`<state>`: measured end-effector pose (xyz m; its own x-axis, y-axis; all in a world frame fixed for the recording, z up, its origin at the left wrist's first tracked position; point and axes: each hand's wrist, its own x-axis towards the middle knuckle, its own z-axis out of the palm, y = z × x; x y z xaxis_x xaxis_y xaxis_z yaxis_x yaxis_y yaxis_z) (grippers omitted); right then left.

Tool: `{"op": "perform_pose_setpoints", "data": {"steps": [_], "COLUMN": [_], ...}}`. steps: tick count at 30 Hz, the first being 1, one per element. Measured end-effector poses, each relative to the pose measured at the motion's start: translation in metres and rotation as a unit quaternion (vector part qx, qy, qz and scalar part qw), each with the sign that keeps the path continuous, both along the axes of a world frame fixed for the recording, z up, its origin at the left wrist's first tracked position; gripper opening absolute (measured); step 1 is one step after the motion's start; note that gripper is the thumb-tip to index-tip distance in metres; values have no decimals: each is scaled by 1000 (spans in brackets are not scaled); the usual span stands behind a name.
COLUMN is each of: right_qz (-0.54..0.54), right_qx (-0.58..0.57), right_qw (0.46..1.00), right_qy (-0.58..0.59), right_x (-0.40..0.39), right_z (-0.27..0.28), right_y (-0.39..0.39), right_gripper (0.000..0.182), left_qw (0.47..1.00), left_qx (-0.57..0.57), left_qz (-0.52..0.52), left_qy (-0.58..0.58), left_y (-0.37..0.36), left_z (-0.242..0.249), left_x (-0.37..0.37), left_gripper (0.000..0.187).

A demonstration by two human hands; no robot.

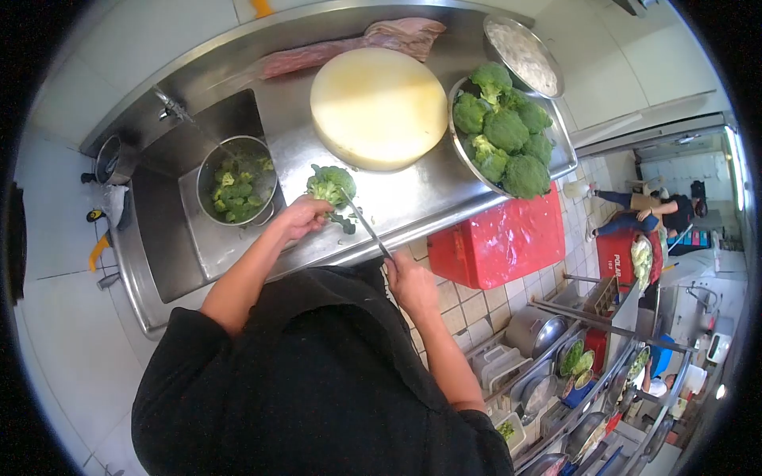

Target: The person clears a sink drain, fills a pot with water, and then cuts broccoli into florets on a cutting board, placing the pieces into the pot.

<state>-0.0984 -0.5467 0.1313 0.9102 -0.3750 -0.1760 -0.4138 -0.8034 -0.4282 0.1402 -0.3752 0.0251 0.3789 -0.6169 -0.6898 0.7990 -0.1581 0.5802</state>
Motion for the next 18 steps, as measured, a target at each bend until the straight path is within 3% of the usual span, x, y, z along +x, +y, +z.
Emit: {"op": "perform_pose_setpoints", "data": {"steps": [6,12,18], "right_qz": [14,1,10], "right_qx": [-22,-2,-29], "right_qw": [999,997,999], "right_qy": [33,-77,21], "right_x": [2,0,7], "right_z": [-9,4,-11], "right_y": [2,12,6], "right_gripper": [24,22,19], "left_qw": [1000,999,994], "left_qx": [-3,22,48], "left_qz": [12,11,-14], "left_qy": [-16,-31,-96], "left_y": [-5,-6,-12], "left_z": [5,17,3], "left_x": [-2,-1,0], "left_gripper": [14,12,17]}}
